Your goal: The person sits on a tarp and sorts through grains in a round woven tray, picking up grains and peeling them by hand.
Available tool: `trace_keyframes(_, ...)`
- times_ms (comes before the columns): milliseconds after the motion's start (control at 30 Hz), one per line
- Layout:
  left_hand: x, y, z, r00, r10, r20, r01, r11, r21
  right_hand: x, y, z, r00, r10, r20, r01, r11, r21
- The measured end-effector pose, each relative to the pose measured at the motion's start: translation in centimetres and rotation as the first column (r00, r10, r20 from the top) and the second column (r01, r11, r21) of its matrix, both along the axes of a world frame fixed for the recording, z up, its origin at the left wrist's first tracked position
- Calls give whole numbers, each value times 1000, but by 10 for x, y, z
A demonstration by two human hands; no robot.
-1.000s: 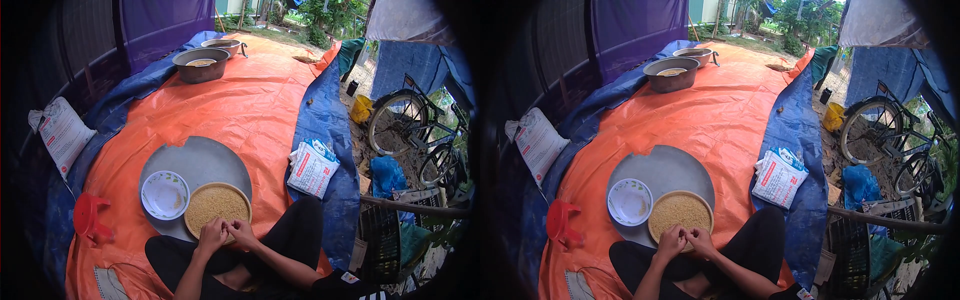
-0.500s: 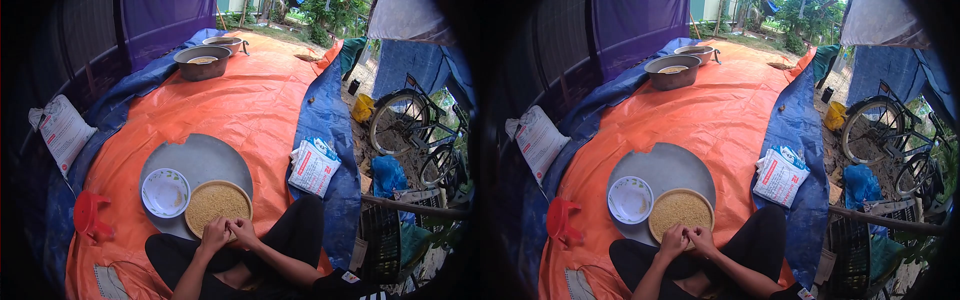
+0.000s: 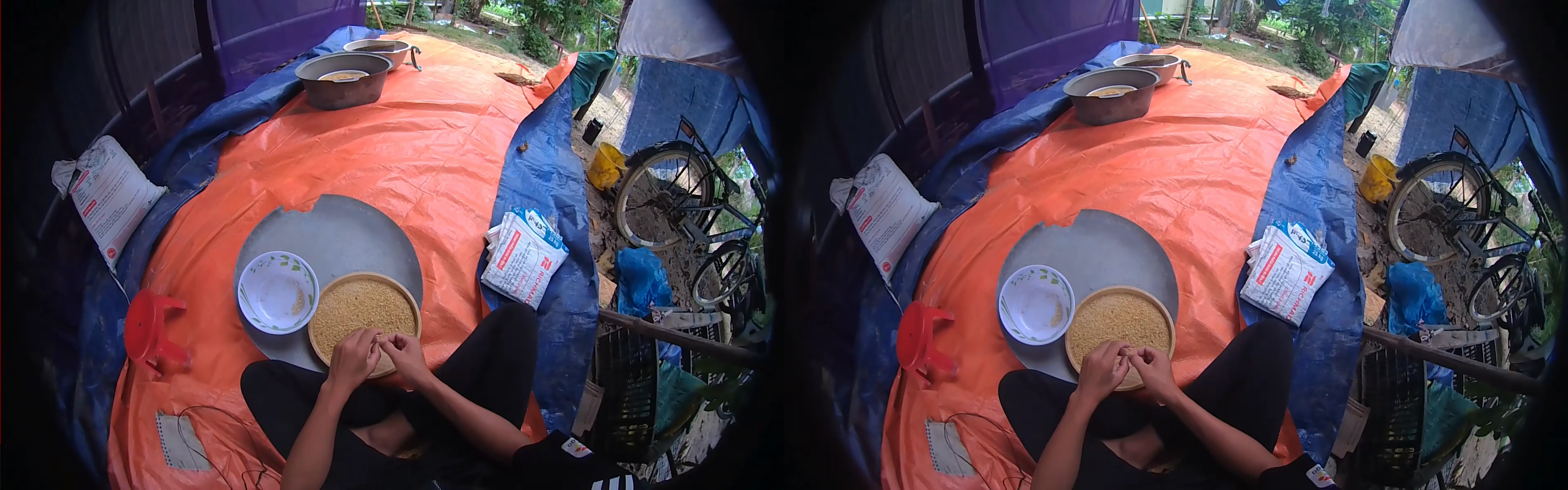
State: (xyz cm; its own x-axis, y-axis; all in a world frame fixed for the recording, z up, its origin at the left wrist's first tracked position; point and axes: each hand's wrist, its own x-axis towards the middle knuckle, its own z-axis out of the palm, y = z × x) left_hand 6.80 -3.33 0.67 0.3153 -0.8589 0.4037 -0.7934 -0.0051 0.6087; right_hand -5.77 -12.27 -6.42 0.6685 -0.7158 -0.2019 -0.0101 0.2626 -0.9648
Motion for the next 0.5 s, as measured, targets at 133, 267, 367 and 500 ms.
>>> trace_keyframes(133,0,-3,-1,999,26,25,-24,997,-72,0,0,18,1000,14,-14,-14,1000,-24)
trace_keyframes(267,1,-1,2,1000,27,-16,-28,998,-53,2,-2,13,1000,14,4,-14,998,-56)
trace_keyframes(367,1,-2,3,999,38,-8,-38,996,-76,3,-1,15,1000,-13,20,14,999,-38)
trace_keyframes(500,-1,-4,0,998,56,-3,-56,992,-114,3,-2,20,999,-28,37,28,1000,-4)
